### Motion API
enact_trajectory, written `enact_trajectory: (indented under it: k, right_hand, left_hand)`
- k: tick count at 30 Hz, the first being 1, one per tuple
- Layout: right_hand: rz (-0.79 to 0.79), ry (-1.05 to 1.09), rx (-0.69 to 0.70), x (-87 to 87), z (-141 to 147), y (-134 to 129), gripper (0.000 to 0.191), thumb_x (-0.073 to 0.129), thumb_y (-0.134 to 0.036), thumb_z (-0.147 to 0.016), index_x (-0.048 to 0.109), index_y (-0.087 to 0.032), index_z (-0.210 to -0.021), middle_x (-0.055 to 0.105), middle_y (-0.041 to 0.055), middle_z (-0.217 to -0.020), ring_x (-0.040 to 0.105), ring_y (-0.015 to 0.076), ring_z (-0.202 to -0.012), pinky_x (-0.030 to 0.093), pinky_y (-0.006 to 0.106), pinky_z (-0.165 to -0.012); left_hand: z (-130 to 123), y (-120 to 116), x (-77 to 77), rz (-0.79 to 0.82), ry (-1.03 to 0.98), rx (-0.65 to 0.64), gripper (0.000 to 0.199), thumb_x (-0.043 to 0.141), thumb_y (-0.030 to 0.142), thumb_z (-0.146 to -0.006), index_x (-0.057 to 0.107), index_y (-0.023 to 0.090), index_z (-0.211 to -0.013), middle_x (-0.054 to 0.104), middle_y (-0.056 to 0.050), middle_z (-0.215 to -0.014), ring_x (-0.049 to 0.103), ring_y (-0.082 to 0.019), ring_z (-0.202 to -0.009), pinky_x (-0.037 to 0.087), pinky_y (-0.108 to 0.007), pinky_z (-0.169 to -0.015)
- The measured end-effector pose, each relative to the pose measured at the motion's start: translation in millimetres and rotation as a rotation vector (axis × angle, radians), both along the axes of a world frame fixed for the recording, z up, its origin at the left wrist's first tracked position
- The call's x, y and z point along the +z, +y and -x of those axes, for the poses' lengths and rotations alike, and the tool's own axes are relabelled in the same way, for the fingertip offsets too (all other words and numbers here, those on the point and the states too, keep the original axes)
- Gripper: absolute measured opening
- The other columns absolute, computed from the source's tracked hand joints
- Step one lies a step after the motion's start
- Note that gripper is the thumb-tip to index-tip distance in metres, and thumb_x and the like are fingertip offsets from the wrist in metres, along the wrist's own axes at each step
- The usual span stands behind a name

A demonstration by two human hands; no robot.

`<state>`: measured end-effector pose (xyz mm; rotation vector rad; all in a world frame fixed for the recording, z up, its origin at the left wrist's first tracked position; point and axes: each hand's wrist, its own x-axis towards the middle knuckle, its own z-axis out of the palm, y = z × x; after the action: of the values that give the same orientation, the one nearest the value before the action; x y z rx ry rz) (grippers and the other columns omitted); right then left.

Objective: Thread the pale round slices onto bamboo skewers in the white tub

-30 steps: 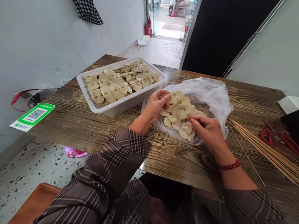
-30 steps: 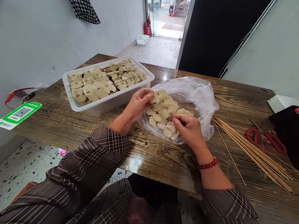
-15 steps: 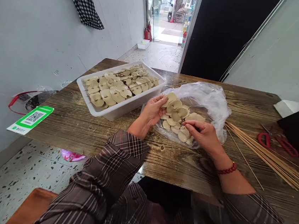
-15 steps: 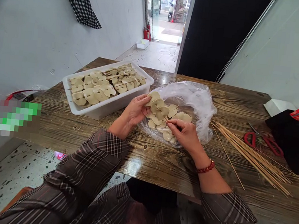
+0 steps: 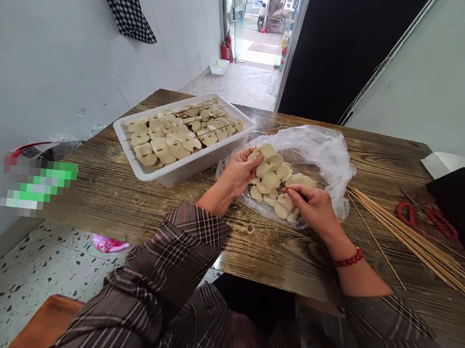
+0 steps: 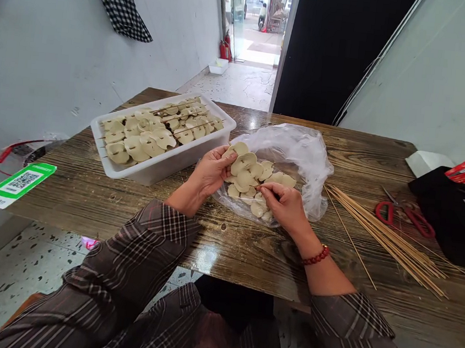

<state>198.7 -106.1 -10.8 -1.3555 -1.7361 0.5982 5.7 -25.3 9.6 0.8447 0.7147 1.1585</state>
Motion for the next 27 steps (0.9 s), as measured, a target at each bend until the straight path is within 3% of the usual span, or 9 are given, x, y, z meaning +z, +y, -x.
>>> enact_trajectory:
  k: [10, 20, 27]
  right_hand:
    - [0.026, 0.053, -0.025, 6.1, 1.5, -1.8, 0.03, 0.054, -0.038, -0.089, 0.076, -0.017, -0.089, 0.059, -0.0014, -0.054, 0.049, 0.0117, -0.05, 0.036, 0.025, -0.05]
    - [-0.016, -0.002, -0.023, 1.1, 1.8, 0.7, 0.031, 0.055, -0.038, -0.089, 0.076, -0.016, -0.09, 0.067, 0.0017, -0.063, 0.056, 0.014, -0.058, 0.04, 0.027, -0.057]
    - [-0.034, -0.012, -0.054, -2.5, 1.7, 0.2, 0.032, 0.055, -0.037, -0.09, 0.077, -0.015, -0.087, 0.068, 0.0031, -0.065, 0.057, 0.0152, -0.06, 0.04, 0.029, -0.06]
  left_hand:
    - [-4.8, -2.8, 3.8, 0.07, -0.07, -0.112, 0.026, 0.079, 0.024, -0.075, 0.068, 0.014, -0.096, 0.074, -0.008, -0.088, 0.072, -0.02, -0.086, 0.059, -0.028, -0.074]
    - [-11.9, -7.9, 6.0, 0.082, -0.125, -0.054, 0.017, 0.072, 0.017, -0.081, 0.068, 0.012, -0.096, 0.076, -0.008, -0.091, 0.072, -0.021, -0.095, 0.06, -0.033, -0.087]
    - [-17.1, -12.8, 2.7, 0.027, -0.124, -0.07, 0.016, 0.075, 0.02, -0.077, 0.068, 0.012, -0.089, 0.076, -0.007, -0.086, 0.073, -0.021, -0.09, 0.06, -0.031, -0.081]
